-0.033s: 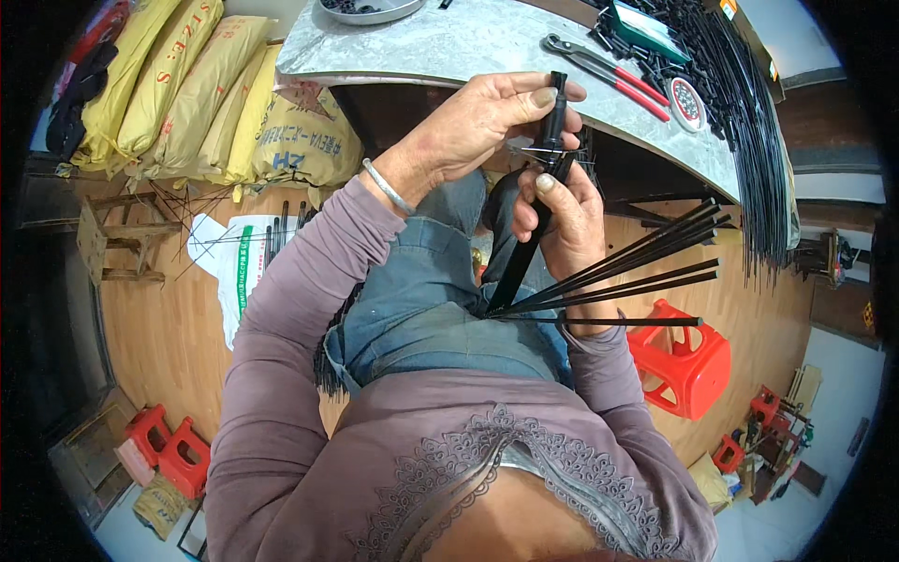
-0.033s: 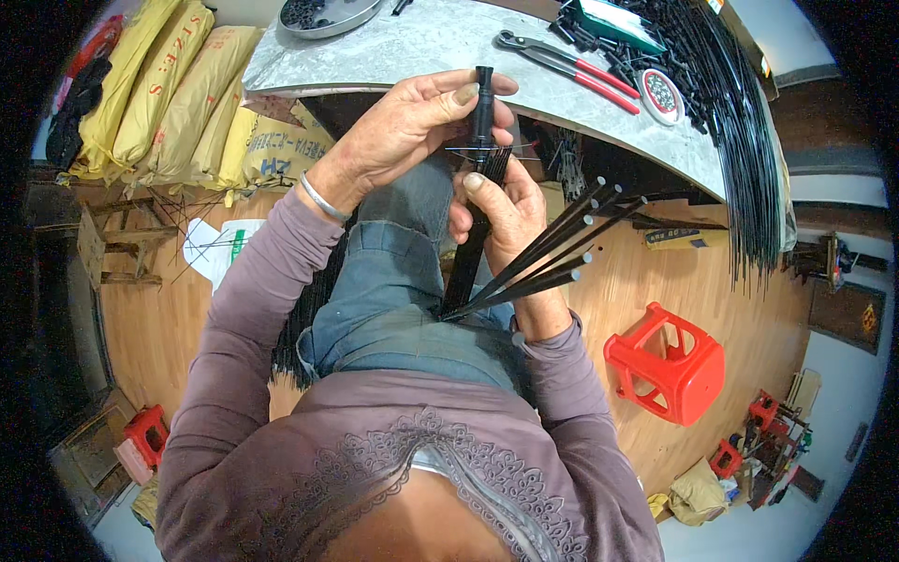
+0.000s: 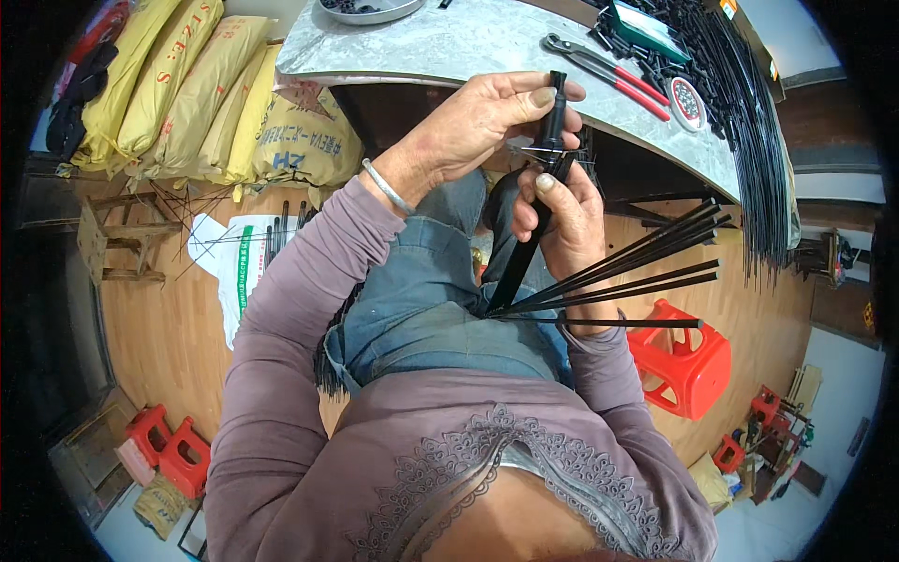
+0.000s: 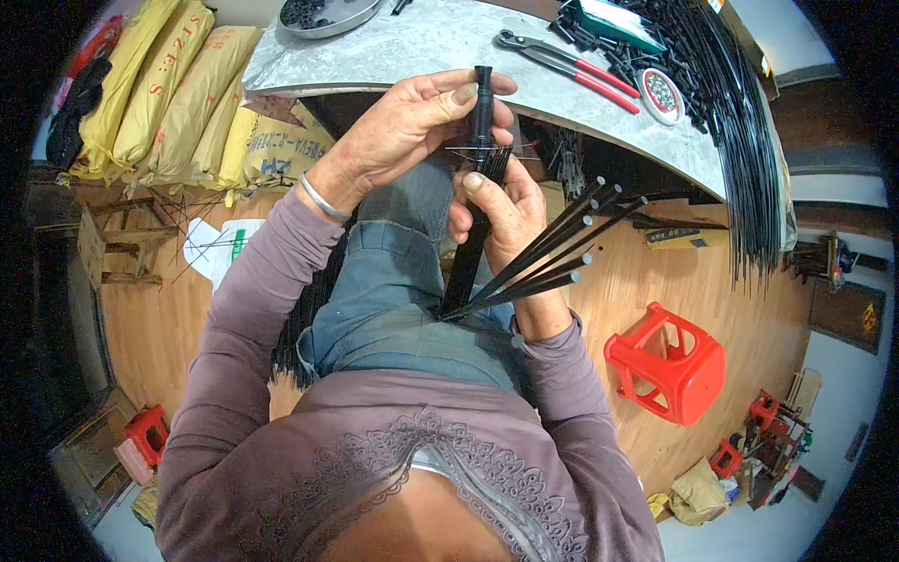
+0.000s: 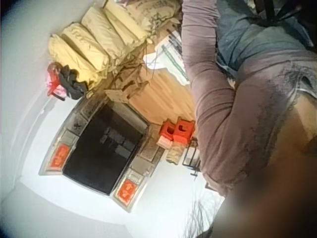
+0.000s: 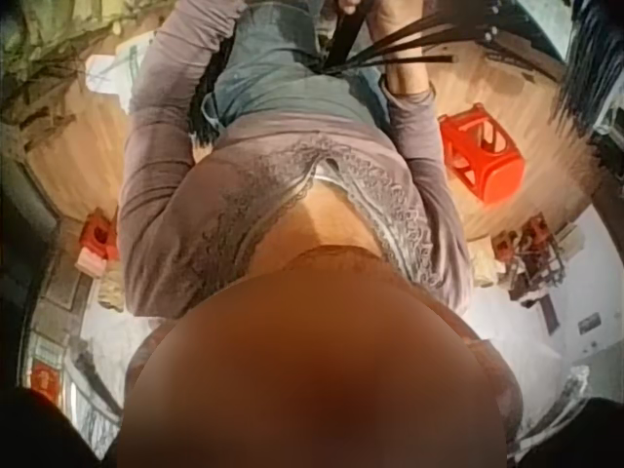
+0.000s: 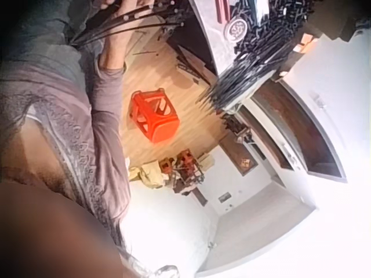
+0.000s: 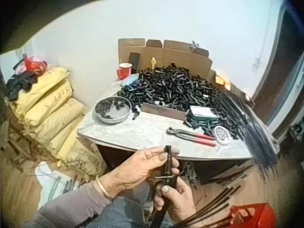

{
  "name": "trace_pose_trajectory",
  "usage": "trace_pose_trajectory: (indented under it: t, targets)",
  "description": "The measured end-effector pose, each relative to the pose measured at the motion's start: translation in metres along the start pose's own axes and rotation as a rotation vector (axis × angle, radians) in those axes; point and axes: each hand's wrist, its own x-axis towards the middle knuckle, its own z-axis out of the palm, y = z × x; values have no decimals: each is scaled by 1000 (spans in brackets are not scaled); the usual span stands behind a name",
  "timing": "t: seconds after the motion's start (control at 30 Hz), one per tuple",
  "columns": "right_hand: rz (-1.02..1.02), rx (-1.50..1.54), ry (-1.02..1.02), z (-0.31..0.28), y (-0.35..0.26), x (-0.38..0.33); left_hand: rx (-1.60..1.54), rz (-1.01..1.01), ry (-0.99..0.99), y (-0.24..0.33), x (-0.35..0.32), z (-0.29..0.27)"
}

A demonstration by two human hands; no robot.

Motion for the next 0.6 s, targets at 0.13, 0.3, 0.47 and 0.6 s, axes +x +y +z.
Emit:
trace_pose_trajectory:
  t: [0.13, 0.3, 0.47, 0.6]
  targets:
    - [5, 22, 1, 0, 0, 0, 1, 0, 8, 0, -2, 0]
    - [13, 41, -9, -2, 0, 1, -24, -14, 55, 0, -5, 3]
    - [17, 92, -76, -7, 2, 3, -152, -24, 96, 1, -11, 8]
    - [63, 170, -154, -11, 5, 6, -182, -33, 97, 2, -14, 11]
